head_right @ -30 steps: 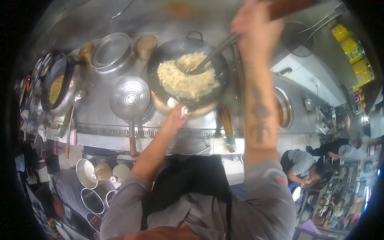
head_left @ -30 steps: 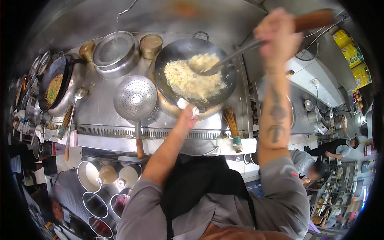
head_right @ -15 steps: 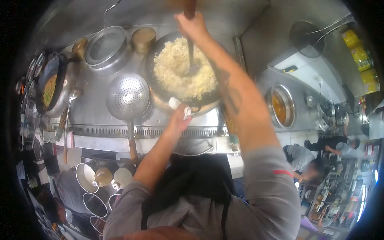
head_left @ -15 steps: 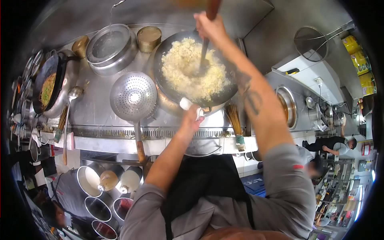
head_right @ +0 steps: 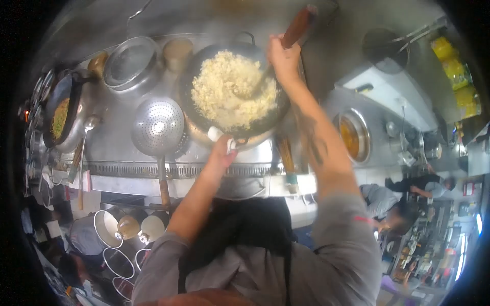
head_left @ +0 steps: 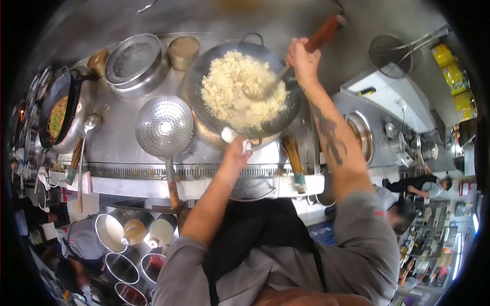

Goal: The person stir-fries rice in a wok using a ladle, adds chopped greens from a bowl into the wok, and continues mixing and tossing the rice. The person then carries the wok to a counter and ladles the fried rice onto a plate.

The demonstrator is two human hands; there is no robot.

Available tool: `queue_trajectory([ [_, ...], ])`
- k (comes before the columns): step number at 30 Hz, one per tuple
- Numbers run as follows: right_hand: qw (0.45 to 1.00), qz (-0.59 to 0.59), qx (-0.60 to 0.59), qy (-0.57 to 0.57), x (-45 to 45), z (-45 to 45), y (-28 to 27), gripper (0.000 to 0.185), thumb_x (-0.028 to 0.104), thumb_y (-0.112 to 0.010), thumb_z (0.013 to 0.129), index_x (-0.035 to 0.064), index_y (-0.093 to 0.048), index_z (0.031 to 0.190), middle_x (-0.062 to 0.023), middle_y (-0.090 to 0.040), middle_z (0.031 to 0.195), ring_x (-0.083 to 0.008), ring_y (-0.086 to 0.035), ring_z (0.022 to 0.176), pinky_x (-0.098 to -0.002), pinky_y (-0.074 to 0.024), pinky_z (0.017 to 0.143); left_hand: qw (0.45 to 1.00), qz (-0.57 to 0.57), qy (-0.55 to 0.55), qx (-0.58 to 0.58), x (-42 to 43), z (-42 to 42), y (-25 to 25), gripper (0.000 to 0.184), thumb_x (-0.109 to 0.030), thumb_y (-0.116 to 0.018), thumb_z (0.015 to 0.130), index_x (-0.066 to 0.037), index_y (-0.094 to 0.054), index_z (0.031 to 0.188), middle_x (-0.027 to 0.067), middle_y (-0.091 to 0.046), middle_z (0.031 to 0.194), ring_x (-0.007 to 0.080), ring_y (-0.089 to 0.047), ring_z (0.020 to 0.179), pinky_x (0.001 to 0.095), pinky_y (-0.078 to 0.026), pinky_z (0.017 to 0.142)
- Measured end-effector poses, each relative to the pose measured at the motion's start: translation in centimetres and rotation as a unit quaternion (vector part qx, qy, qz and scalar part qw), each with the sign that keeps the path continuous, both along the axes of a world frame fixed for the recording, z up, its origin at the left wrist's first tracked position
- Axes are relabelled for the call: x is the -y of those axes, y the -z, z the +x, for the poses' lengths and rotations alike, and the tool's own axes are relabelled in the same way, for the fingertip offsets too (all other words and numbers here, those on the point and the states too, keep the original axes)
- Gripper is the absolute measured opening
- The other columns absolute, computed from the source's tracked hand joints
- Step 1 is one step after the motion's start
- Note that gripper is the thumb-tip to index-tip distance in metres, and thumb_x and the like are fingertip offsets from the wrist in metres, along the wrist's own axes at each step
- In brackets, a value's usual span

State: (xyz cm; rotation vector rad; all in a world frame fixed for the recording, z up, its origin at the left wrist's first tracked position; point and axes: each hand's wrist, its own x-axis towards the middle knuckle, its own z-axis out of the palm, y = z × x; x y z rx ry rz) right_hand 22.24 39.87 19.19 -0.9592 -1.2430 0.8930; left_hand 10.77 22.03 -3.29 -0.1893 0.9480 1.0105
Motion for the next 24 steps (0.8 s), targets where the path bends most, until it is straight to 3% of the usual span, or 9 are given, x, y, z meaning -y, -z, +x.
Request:
queue_trajectory([
  [5, 0.998, 0.018, 0.051, -0.03, -1.3, 4.4, -5.8, 0.023, 0.009, -0.055, 0.089, 0.0083, -0.046, 0.068, 0.0002, -0.042, 0.056, -0.0117, -0.039, 0.043, -0.03, -0.0411, 0.045, 1.0, 0.015, 0.007, 0.003, 0.1, 0.0, 0.4, 0.016, -0.016, -0.061, 0.081, -0.012, -0.051, 0.093, 0.0032, -0.053, 0.08, 0.0154, -0.051, 0.067, 0.0265, -0.037, 0.044],
  [6, 0.991, 0.014, 0.015, -0.136, 0.1, 6.4, -6.4, 0.02, 0.008, -0.055, 0.089, 0.0086, -0.047, 0.071, 0.0001, -0.041, 0.056, -0.0111, -0.04, 0.044, -0.029, -0.0404, 0.045, 1.0, 0.005, 0.004, -0.008, 0.1, 0.0, -0.2, 0.015, -0.015, -0.061, 0.081, -0.012, -0.051, 0.093, 0.0031, -0.053, 0.08, 0.0155, -0.051, 0.066, 0.0266, -0.037, 0.044],
  [8, 1.0, -0.013, -0.019, 0.009, 2.0, 5.9, -0.3, 0.017, 0.007, -0.052, 0.088, 0.009, -0.046, 0.072, -0.0005, -0.042, 0.057, -0.0107, -0.039, 0.044, -0.028, -0.0387, 0.044, 1.0, -0.009, 0.0, -0.024, 0.2, -0.3, -1.4, 0.012, -0.014, -0.059, 0.082, -0.013, -0.052, 0.092, 0.0031, -0.054, 0.078, 0.0155, -0.052, 0.064, 0.0264, -0.037, 0.043],
  [10, 0.996, -0.07, -0.039, -0.038, -0.2, 6.0, 2.9, 0.016, 0.008, -0.052, 0.087, 0.0091, -0.045, 0.073, -0.0014, -0.042, 0.059, -0.0117, -0.04, 0.045, -0.0287, -0.04, 0.046, 0.999, -0.014, 0.0, -0.034, 0.1, -0.5, -2.6, 0.009, -0.015, -0.058, 0.083, -0.013, -0.053, 0.091, 0.0033, -0.054, 0.075, 0.0152, -0.052, 0.063, 0.0258, -0.037, 0.042],
  [14, 0.986, -0.068, 0.057, -0.143, 0.1, 5.8, -5.5, 0.029, 0.016, -0.057, 0.09, 0.0122, -0.041, 0.066, 0.0022, -0.037, 0.055, -0.0108, -0.038, 0.045, -0.0283, -0.0405, 0.051, 0.999, 0.03, 0.016, 0.014, -0.6, -0.3, 1.0, 0.006, -0.016, -0.057, 0.084, -0.012, -0.054, 0.088, 0.0041, -0.056, 0.073, 0.0151, -0.052, 0.061, 0.026, -0.037, 0.042],
  [16, 0.997, -0.048, -0.003, -0.067, 3.8, 6.9, -4.0, 0.034, 0.014, -0.053, 0.091, 0.013, -0.034, 0.064, 0.0031, -0.034, 0.055, -0.0104, -0.034, 0.044, -0.0293, -0.0358, 0.045, 0.998, 0.054, 0.035, 0.012, -0.7, -0.7, 1.0, 0.005, -0.015, -0.055, 0.085, -0.011, -0.054, 0.088, 0.0044, -0.056, 0.072, 0.0151, -0.052, 0.06, 0.0259, -0.038, 0.042],
  [19, 0.987, -0.07, -0.141, -0.043, 2.8, 6.5, 5.2, 0.022, 0.014, -0.054, 0.089, 0.0079, -0.045, 0.07, -0.0024, -0.042, 0.057, -0.0142, -0.039, 0.043, -0.0307, -0.0376, 0.045, 0.997, 0.075, -0.022, 0.025, 1.1, 0.2, -0.6, 0.007, -0.014, -0.05, 0.09, -0.01, -0.054, 0.093, 0.0041, -0.057, 0.077, 0.0144, -0.053, 0.063, 0.026, -0.039, 0.044],
  [22, 0.995, -0.094, -0.017, -0.004, -1.0, 8.2, -2.2, 0.013, 0.012, -0.061, 0.084, 0.0028, -0.055, 0.078, -0.0067, -0.05, 0.059, -0.0201, -0.05, 0.046, -0.0329, -0.0418, 0.046, 0.99, 0.129, -0.019, -0.05, 7.6, 2.1, -7.1, 0.009, -0.015, -0.049, 0.091, -0.01, -0.054, 0.095, 0.003, -0.057, 0.083, 0.0134, -0.052, 0.069, 0.0254, -0.038, 0.045],
  [24, 0.985, -0.021, -0.155, -0.075, -0.9, 8.4, -8.4, 0.02, 0.016, -0.065, 0.084, 0.003, -0.054, 0.073, -0.0037, -0.048, 0.055, -0.0159, -0.049, 0.046, -0.0304, -0.0396, 0.043, 0.999, 0.002, -0.045, 0.025, 10.8, 2.1, -12.5, 0.009, -0.016, -0.048, 0.092, -0.011, -0.054, 0.096, 0.0019, -0.057, 0.087, 0.0127, -0.051, 0.073, 0.0251, -0.037, 0.047],
])
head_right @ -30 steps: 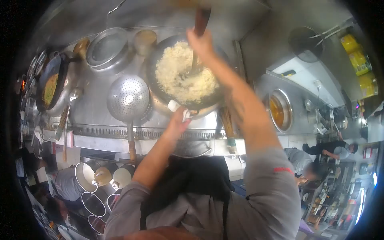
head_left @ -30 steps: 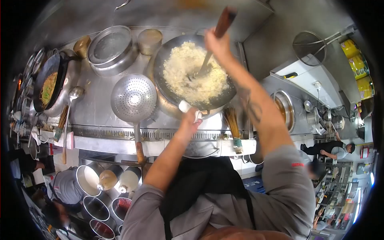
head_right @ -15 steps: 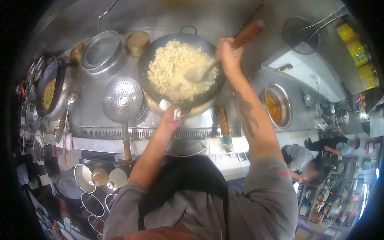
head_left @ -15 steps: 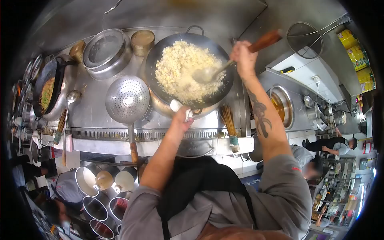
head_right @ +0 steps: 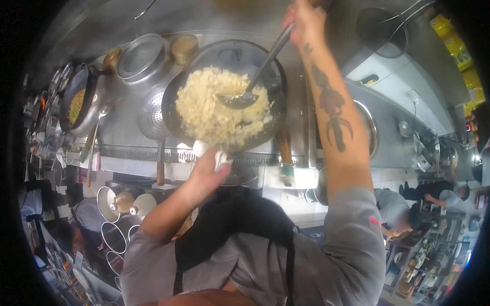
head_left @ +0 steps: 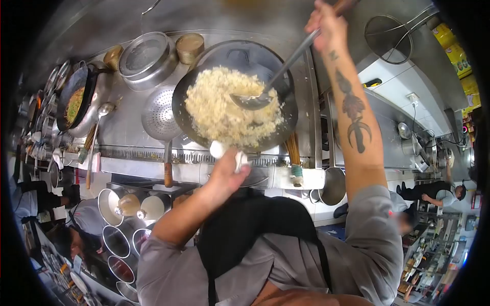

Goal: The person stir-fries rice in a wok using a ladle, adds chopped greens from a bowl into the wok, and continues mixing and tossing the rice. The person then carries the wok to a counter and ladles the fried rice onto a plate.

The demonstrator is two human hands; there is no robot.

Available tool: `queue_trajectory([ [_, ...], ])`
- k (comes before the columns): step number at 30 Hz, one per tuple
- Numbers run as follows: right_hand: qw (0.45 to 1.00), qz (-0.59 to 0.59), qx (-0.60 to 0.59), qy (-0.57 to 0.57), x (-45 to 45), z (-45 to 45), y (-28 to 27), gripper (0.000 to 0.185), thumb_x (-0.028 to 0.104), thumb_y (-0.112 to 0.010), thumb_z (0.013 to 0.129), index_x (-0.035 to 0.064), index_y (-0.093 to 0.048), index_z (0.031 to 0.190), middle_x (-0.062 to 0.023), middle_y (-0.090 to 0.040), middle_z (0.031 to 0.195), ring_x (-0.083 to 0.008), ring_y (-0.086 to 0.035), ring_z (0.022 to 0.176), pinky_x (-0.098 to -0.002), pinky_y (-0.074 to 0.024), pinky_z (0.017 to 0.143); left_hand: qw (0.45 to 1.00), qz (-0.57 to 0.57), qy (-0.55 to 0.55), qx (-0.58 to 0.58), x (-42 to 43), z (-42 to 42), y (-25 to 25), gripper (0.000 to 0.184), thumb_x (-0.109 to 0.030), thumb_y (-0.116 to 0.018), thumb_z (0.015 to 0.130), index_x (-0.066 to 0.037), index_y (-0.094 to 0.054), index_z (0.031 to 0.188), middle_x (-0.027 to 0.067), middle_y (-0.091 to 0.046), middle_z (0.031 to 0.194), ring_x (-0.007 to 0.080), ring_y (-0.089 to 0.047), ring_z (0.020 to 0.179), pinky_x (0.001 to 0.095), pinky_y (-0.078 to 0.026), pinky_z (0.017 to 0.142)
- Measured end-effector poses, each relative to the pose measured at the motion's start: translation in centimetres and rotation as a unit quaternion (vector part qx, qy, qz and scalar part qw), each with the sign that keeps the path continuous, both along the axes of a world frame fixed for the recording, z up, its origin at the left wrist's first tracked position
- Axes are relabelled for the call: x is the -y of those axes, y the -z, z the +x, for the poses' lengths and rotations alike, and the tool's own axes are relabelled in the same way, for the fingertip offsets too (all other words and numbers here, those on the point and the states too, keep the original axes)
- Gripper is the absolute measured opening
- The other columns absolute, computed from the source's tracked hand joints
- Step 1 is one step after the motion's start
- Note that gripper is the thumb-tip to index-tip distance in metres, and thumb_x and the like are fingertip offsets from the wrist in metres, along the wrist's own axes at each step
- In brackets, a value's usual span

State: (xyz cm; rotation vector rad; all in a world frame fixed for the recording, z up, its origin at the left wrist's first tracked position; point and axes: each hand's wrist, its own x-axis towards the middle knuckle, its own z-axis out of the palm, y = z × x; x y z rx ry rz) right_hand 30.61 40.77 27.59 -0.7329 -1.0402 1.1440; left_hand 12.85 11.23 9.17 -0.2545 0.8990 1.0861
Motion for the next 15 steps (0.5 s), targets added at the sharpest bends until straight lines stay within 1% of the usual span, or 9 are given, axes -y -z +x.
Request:
queue_trajectory([
  [1, 1.0, 0.008, 0.005, 0.014, 1.5, -0.5, -2.0, 0.022, 0.018, -0.061, 0.086, 0.0072, -0.049, 0.071, -0.0004, -0.044, 0.054, -0.0119, -0.042, 0.041, -0.0275, -0.0356, 0.038, 1.0, -0.004, 0.012, 0.019, 0.3, -0.3, -1.3, 0.01, -0.016, -0.048, 0.092, -0.01, -0.054, 0.097, 0.0018, -0.056, 0.084, 0.0128, -0.05, 0.07, 0.0261, -0.037, 0.048],
  [2, 0.999, 0.018, 0.012, 0.027, 3.0, -1.4, -3.3, 0.024, 0.02, -0.057, 0.089, 0.0115, -0.044, 0.07, 0.0029, -0.039, 0.053, -0.0078, -0.036, 0.036, -0.0245, -0.0317, 0.034, 0.982, 0.123, 0.026, -0.142, -0.3, -0.3, 0.1, 0.01, -0.016, -0.047, 0.093, -0.01, -0.054, 0.097, 0.0023, -0.056, 0.084, 0.013, -0.051, 0.07, 0.0262, -0.037, 0.048],
  [3, 0.997, 0.037, 0.054, 0.034, 2.9, -2.1, -0.8, 0.021, 0.017, -0.06, 0.087, 0.0075, -0.048, 0.072, 0.0, -0.043, 0.054, -0.0101, -0.041, 0.041, -0.027, -0.0352, 0.038, 0.921, 0.25, 0.039, -0.296, -1.7, -0.2, 2.8, 0.01, -0.016, -0.047, 0.093, -0.01, -0.054, 0.097, 0.0029, -0.056, 0.083, 0.0132, -0.051, 0.07, 0.0264, -0.037, 0.048],
  [4, 0.993, 0.058, 0.096, 0.044, 2.8, -2.8, 2.6, 0.019, 0.014, -0.063, 0.085, 0.0036, -0.051, 0.074, -0.0029, -0.047, 0.055, -0.0124, -0.046, 0.045, -0.0295, -0.0387, 0.042, 0.803, 0.378, 0.106, -0.448, -1.5, -0.5, 2.5, 0.01, -0.016, -0.047, 0.093, -0.01, -0.053, 0.095, 0.0042, -0.056, 0.081, 0.0139, -0.052, 0.07, 0.0262, -0.037, 0.047],
  [5, 0.994, 0.044, 0.077, 0.066, 3.7, -4.2, 5.3, 0.019, 0.013, -0.062, 0.086, 0.0041, -0.05, 0.074, -0.0025, -0.046, 0.055, -0.0116, -0.045, 0.044, -0.0292, -0.0379, 0.041, 0.647, 0.473, 0.113, -0.588, -1.2, -0.8, 2.2, 0.01, -0.017, -0.046, 0.093, -0.009, -0.053, 0.092, 0.0056, -0.056, 0.08, 0.0147, -0.053, 0.07, 0.0261, -0.037, 0.046],
  [7, 0.996, 0.058, 0.034, 0.064, 5.3, -5.7, 5.5, 0.02, 0.012, -0.062, 0.087, 0.005, -0.048, 0.074, -0.002, -0.045, 0.055, -0.0111, -0.042, 0.042, -0.0283, -0.0357, 0.04, 0.774, 0.413, 0.09, -0.471, 0.5, 0.0, 10.3, 0.01, -0.017, -0.047, 0.092, -0.009, -0.052, 0.09, 0.0066, -0.056, 0.077, 0.0153, -0.054, 0.067, 0.0255, -0.037, 0.044],
  [9, 0.995, 0.093, 0.018, 0.022, 7.5, -5.5, 4.4, 0.021, 0.01, -0.062, 0.087, 0.0051, -0.046, 0.075, -0.0018, -0.044, 0.056, -0.0115, -0.04, 0.041, -0.0277, -0.0335, 0.037, 0.948, 0.216, 0.075, -0.221, 5.3, 0.5, 13.1, 0.009, -0.017, -0.047, 0.091, -0.01, -0.052, 0.089, 0.007, -0.056, 0.075, 0.0156, -0.055, 0.063, 0.025, -0.037, 0.042],
  [10, 0.994, 0.099, 0.011, 0.032, 7.8, -5.3, 2.6, 0.021, 0.009, -0.062, 0.086, 0.005, -0.046, 0.075, -0.0017, -0.043, 0.056, -0.0114, -0.04, 0.041, -0.0279, -0.0337, 0.038, 0.996, 0.059, 0.057, -0.025, 5.7, 0.3, 11.9, 0.009, -0.017, -0.047, 0.09, -0.01, -0.052, 0.088, 0.0069, -0.056, 0.074, 0.0156, -0.055, 0.06, 0.0248, -0.037, 0.041],
  [15, 0.987, 0.145, 0.03, 0.062, 12.0, -4.3, -4.6, 0.023, 0.01, -0.061, 0.087, 0.0052, -0.045, 0.071, -0.0014, -0.042, 0.055, -0.0106, -0.038, 0.041, -0.0275, -0.034, 0.039, 0.991, 0.102, 0.031, -0.083, -5.2, -1.2, 9.4, 0.012, -0.024, -0.051, 0.09, -0.013, -0.055, 0.094, 0.0024, -0.059, 0.078, 0.0143, -0.056, 0.064, 0.0231, -0.039, 0.043],
])
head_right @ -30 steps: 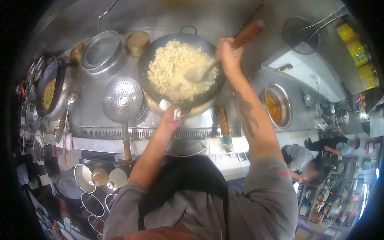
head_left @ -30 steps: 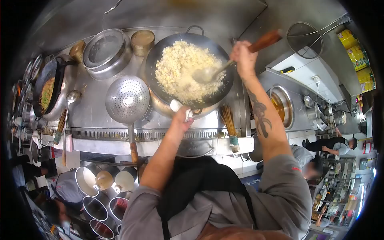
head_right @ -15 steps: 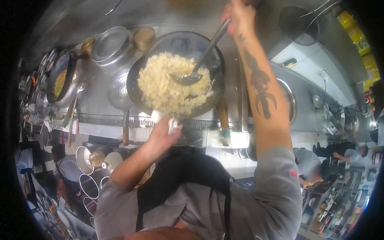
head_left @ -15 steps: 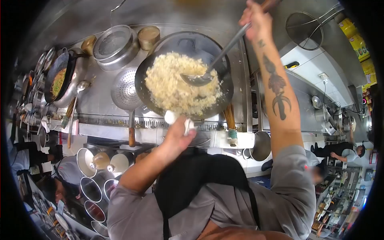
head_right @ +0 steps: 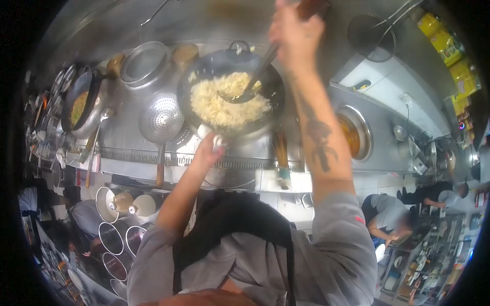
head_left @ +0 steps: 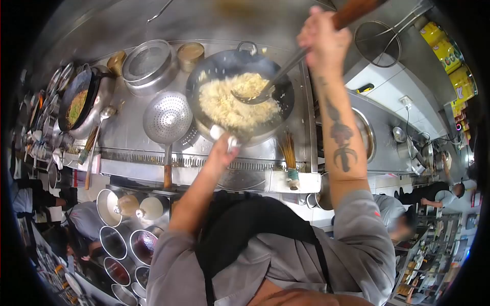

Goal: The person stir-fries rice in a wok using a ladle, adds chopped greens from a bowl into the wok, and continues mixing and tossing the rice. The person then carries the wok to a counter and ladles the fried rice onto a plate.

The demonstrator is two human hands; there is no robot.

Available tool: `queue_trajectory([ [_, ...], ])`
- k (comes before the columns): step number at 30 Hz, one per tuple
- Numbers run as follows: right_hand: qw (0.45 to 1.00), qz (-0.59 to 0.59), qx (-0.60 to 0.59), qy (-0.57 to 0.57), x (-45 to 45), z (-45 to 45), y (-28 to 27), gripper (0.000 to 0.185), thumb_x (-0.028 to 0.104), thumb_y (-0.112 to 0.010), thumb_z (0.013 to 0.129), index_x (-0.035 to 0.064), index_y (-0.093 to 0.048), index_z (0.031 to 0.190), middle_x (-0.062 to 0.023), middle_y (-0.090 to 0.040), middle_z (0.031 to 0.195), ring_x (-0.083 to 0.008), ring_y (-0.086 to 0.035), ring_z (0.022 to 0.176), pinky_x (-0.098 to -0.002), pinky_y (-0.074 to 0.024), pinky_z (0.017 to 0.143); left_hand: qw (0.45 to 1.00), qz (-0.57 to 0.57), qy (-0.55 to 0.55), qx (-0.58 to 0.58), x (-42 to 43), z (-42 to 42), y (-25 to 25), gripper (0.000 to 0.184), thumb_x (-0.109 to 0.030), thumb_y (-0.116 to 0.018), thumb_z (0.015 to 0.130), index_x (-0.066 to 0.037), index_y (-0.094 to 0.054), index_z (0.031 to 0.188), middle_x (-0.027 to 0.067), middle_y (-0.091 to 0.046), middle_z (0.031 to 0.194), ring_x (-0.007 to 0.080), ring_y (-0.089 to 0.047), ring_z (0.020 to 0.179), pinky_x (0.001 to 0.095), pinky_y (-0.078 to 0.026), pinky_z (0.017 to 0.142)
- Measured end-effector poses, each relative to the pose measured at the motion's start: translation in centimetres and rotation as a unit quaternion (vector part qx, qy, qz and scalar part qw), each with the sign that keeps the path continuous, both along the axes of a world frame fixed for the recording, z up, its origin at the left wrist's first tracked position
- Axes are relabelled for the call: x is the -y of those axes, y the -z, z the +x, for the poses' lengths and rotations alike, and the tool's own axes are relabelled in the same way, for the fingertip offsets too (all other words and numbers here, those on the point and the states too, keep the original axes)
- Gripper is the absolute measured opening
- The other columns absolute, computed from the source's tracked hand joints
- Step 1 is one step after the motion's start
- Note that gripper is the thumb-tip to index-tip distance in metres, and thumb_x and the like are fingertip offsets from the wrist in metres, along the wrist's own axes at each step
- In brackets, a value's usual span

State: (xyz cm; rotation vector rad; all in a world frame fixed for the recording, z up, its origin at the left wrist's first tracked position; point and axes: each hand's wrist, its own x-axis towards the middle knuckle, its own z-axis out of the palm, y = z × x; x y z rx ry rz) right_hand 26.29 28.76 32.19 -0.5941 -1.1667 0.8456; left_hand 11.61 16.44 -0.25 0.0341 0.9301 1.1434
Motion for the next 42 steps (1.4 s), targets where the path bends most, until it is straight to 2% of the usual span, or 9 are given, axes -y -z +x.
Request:
queue_trajectory([
  [4, 0.996, 0.061, 0.001, -0.06, 0.7, 1.0, -6.7, 0.019, 0.011, -0.056, 0.089, 0.0042, -0.048, 0.073, -0.0021, -0.042, 0.054, -0.0102, -0.039, 0.041, -0.0282, -0.0342, 0.039, 0.969, 0.188, 0.039, -0.154, -3.7, -0.1, 5.3, 0.016, -0.028, -0.053, 0.088, -0.015, -0.055, 0.099, 0.0001, -0.058, 0.079, 0.0134, -0.057, 0.07, 0.0259, -0.04, 0.046],
  [5, 0.997, 0.053, 0.017, -0.044, 0.1, 0.5, -5.6, 0.017, 0.011, -0.055, 0.088, 0.004, -0.049, 0.074, -0.0021, -0.043, 0.055, -0.0105, -0.04, 0.042, -0.0282, -0.0346, 0.04, 0.994, 0.082, 0.035, -0.066, -4.6, 0.0, 4.7, 0.02, -0.032, -0.055, 0.088, -0.017, -0.055, 0.101, -0.0002, -0.058, 0.079, 0.0137, -0.056, 0.072, 0.0277, -0.041, 0.048],
  [10, 0.978, -0.052, 0.185, 0.079, -9.7, -4.2, 15.4, 0.013, 0.011, -0.059, 0.086, 0.0041, -0.054, 0.077, -0.0018, -0.049, 0.057, -0.0108, -0.047, 0.043, -0.0259, -0.0368, 0.039, 0.994, -0.041, -0.041, -0.094, 0.5, -1.0, -0.2, 0.041, -0.051, -0.058, 0.087, -0.021, -0.052, 0.114, 0.0025, -0.057, 0.094, 0.0176, -0.055, 0.083, 0.0372, -0.044, 0.065],
  [17, 0.994, -0.01, 0.038, -0.1, -7.9, -5.1, 6.5, 0.017, 0.014, -0.065, 0.085, 0.0079, -0.053, 0.073, 0.002, -0.049, 0.059, -0.0076, -0.043, 0.043, -0.0226, -0.0329, 0.04, 0.904, -0.027, 0.112, -0.412, 23.5, -9.3, 1.6, 0.054, -0.023, -0.072, 0.075, 0.0, -0.051, 0.118, 0.0099, -0.063, 0.098, 0.0209, -0.061, 0.087, 0.0359, -0.049, 0.077],
  [21, 0.965, 0.032, 0.251, -0.071, -16.7, -9.6, 18.5, 0.02, 0.016, -0.062, 0.086, 0.0061, -0.052, 0.072, 0.0033, -0.048, 0.057, -0.0065, -0.044, 0.044, -0.0238, -0.0325, 0.04, 0.773, -0.25, 0.112, -0.571, 37.1, -9.8, 15.3, 0.058, -0.025, -0.072, 0.072, 0.003, -0.05, 0.118, 0.0183, -0.063, 0.105, 0.025, -0.063, 0.09, 0.039, -0.05, 0.075],
  [24, 0.964, 0.012, 0.266, -0.026, -12.6, -11.4, 9.2, 0.022, 0.016, -0.063, 0.086, 0.0058, -0.052, 0.07, 0.0024, -0.05, 0.057, -0.0074, -0.044, 0.043, -0.0248, -0.0331, 0.039, 0.814, -0.348, 0.079, -0.459, 45.7, -7.2, 18.5, 0.052, -0.024, -0.07, 0.073, 0.001, -0.05, 0.115, 0.016, -0.062, 0.1, 0.0234, -0.062, 0.084, 0.0375, -0.049, 0.068],
  [31, 0.928, -0.051, 0.282, -0.237, -11.2, -13.1, 11.5, 0.022, 0.007, -0.059, 0.086, 0.008, -0.049, 0.067, 0.0, -0.05, 0.057, -0.0088, -0.046, 0.044, -0.0265, -0.034, 0.038, 0.853, -0.401, 0.018, -0.333, 51.4, -2.8, 19.2, 0.038, -0.021, -0.066, 0.076, -0.005, -0.05, 0.107, 0.0107, -0.06, 0.087, 0.0197, -0.059, 0.068, 0.0337, -0.045, 0.053],
  [37, 0.973, 0.027, 0.225, -0.048, -12.4, -9.6, 19.4, 0.018, 0.01, -0.06, 0.088, 0.0091, -0.05, 0.074, 0.0016, -0.049, 0.056, -0.0071, -0.043, 0.044, -0.0248, -0.0362, 0.042, 0.871, -0.367, -0.019, -0.326, 48.2, -4.4, 19.3, 0.027, -0.018, -0.063, 0.078, -0.01, -0.051, 0.1, 0.0061, -0.058, 0.076, 0.0165, -0.056, 0.054, 0.0306, -0.043, 0.039],
  [42, 0.982, -0.042, 0.181, -0.037, -15.9, -3.4, 15.3, 0.014, 0.012, -0.06, 0.086, 0.0083, -0.052, 0.075, 0.0018, -0.05, 0.058, -0.0098, -0.045, 0.044, -0.0239, -0.0398, 0.045, 0.891, -0.276, -0.036, -0.36, 40.9, -7.3, 15.9, 0.033, -0.022, -0.066, 0.077, -0.011, -0.049, 0.103, 0.0059, -0.059, 0.076, 0.0171, -0.058, 0.054, 0.0324, -0.045, 0.037],
])
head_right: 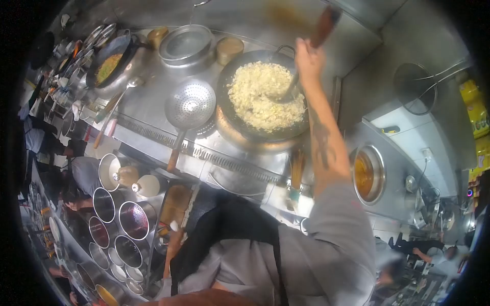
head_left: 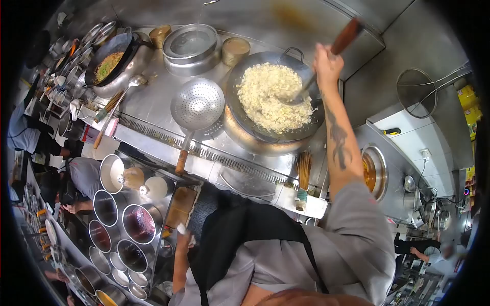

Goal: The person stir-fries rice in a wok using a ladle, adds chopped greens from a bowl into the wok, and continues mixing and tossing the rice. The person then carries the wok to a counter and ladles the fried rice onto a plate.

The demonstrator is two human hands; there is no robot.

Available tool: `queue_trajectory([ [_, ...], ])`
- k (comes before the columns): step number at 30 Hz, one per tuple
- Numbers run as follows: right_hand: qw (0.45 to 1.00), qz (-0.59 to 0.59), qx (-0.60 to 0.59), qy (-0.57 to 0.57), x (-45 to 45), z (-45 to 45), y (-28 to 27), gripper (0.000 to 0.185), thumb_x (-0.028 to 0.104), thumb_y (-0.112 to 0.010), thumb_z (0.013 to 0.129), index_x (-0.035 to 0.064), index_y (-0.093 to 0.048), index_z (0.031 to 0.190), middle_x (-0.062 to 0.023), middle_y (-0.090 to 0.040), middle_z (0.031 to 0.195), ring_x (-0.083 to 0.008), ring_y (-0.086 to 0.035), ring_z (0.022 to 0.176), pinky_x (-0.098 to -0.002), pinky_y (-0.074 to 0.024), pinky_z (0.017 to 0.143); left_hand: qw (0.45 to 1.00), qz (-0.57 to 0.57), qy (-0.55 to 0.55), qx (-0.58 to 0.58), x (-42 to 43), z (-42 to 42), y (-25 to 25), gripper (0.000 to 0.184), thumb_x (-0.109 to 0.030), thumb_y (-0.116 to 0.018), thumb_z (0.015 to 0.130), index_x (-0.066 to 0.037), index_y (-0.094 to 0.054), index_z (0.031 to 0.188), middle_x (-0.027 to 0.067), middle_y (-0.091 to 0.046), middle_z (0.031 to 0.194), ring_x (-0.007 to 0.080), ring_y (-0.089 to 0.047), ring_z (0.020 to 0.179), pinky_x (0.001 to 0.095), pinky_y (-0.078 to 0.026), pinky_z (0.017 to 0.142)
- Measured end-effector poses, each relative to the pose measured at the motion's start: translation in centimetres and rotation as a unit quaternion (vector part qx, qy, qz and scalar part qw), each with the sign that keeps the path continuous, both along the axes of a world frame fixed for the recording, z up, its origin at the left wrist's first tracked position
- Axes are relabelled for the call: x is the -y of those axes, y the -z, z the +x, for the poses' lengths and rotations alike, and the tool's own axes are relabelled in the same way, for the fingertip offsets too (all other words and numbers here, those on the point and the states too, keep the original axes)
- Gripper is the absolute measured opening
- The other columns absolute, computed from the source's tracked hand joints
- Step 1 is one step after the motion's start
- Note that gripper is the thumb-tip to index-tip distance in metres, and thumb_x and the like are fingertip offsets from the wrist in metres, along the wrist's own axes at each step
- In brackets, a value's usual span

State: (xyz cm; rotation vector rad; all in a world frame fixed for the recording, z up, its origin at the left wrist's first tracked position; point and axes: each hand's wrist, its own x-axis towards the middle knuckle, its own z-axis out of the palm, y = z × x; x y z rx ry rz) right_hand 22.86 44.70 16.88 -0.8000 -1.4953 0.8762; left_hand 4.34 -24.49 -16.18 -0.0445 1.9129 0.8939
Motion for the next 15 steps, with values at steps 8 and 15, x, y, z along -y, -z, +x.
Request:
queue_trajectory([
  [8, 0.999, -0.04, 0.007, 0.02, 2.8, 4.9, -3.9, 0.021, 0.014, -0.059, 0.088, 0.0089, -0.051, 0.069, 0.0035, -0.046, 0.057, -0.0091, -0.044, 0.044, -0.0254, -0.0379, 0.046, 0.922, 0.234, 0.196, -0.237, -9.2, -3.4, 2.2, 0.039, -0.021, -0.065, 0.076, -0.005, -0.053, 0.109, 0.01, -0.061, 0.088, 0.0227, -0.063, 0.066, 0.0348, -0.052, 0.049],
  [15, 0.992, -0.011, 0.028, -0.119, 6.1, 8.0, -6.7, 0.017, 0.016, -0.064, 0.085, 0.0061, -0.056, 0.074, 0.0004, -0.054, 0.063, -0.0088, -0.05, 0.051, -0.0257, -0.0361, 0.048, 0.944, 0.225, 0.202, -0.131, -25.3, -3.2, -11.9, 0.047, -0.014, -0.064, 0.072, 0.003, -0.043, 0.11, 0.0157, -0.057, 0.094, 0.0259, -0.062, 0.069, 0.035, -0.052, 0.053],
])
